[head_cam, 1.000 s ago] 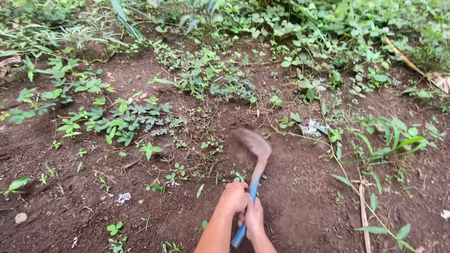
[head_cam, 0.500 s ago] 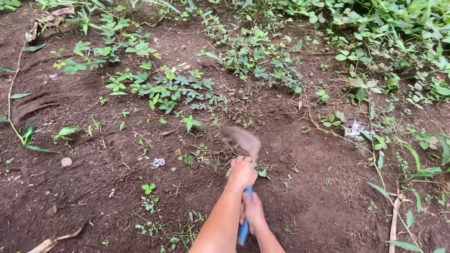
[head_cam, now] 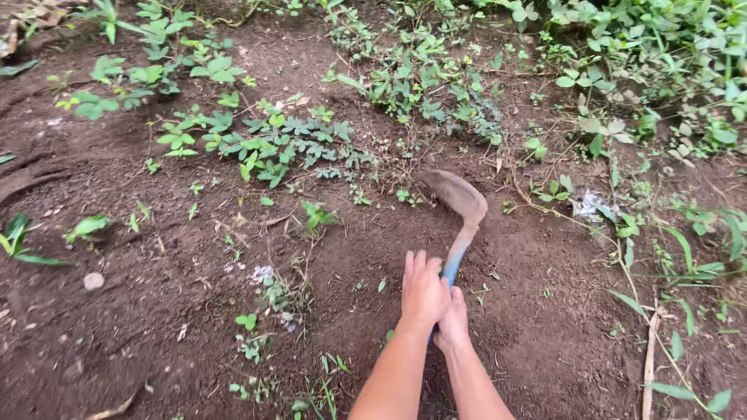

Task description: The person uses a hoe to loosen soil and remove weeds from a garden bed. They repeatedly strike the ground, pull out uprooted plants by hand, and clear debris while moving across the area.

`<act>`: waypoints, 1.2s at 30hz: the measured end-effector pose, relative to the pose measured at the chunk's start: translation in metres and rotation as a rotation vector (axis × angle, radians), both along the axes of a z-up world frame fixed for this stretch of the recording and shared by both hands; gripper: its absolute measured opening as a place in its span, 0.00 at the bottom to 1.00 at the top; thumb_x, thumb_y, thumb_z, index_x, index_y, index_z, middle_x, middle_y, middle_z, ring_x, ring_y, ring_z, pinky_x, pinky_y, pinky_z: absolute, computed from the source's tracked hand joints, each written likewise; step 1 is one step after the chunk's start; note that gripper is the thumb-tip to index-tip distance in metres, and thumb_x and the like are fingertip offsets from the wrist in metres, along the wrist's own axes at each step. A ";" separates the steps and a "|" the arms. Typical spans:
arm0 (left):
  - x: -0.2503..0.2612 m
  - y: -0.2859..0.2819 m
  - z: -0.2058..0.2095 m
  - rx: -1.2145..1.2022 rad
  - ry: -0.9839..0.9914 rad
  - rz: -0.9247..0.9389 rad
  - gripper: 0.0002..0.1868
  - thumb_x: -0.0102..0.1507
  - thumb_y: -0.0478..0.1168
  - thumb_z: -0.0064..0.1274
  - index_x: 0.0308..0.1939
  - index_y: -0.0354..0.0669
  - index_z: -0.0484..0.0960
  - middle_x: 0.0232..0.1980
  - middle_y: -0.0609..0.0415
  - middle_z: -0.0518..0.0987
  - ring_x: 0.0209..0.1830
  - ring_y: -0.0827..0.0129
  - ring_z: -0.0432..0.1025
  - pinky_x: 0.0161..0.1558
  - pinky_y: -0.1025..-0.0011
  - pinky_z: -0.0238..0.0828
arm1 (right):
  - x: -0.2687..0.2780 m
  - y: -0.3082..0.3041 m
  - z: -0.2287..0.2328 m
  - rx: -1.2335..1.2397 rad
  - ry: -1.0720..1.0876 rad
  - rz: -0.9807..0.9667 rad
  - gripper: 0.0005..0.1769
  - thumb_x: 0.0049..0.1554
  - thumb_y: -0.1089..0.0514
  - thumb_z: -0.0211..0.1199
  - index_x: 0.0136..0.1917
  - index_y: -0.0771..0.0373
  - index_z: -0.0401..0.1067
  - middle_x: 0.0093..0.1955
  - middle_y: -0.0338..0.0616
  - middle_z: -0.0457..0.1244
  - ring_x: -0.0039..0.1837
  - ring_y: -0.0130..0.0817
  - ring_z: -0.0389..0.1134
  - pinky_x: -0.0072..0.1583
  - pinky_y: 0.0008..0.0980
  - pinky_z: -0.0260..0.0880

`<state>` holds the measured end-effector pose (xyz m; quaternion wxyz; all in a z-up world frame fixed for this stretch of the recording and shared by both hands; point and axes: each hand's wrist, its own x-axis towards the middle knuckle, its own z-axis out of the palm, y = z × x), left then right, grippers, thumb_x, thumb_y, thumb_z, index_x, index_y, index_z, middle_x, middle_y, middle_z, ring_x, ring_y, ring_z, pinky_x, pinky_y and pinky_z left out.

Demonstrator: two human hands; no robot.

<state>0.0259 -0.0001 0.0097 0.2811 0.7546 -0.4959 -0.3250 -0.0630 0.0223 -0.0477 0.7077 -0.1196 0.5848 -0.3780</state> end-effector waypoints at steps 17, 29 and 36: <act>0.022 -0.035 0.003 0.104 0.030 -0.179 0.23 0.59 0.39 0.60 0.57 0.35 0.78 0.69 0.38 0.68 0.76 0.39 0.51 0.66 0.47 0.59 | -0.013 -0.035 0.007 -0.014 0.181 0.103 0.16 0.68 0.42 0.50 0.50 0.55 0.65 0.29 0.39 0.56 0.24 0.28 0.54 0.26 0.31 0.55; 0.124 0.007 -0.040 0.189 -0.107 0.168 0.21 0.60 0.42 0.60 0.56 0.42 0.80 0.68 0.43 0.71 0.73 0.43 0.58 0.72 0.55 0.56 | 0.045 -0.065 -0.007 0.158 0.055 0.172 0.07 0.65 0.48 0.51 0.52 0.47 0.57 0.30 0.37 0.53 0.26 0.29 0.52 0.27 0.33 0.56; 0.110 -0.005 -0.024 0.257 -0.103 0.128 0.18 0.61 0.42 0.58 0.55 0.44 0.81 0.70 0.45 0.69 0.76 0.44 0.54 0.69 0.52 0.58 | 0.048 -0.077 -0.019 0.091 0.057 0.162 0.10 0.67 0.48 0.50 0.50 0.52 0.55 0.30 0.40 0.53 0.26 0.30 0.53 0.26 0.34 0.56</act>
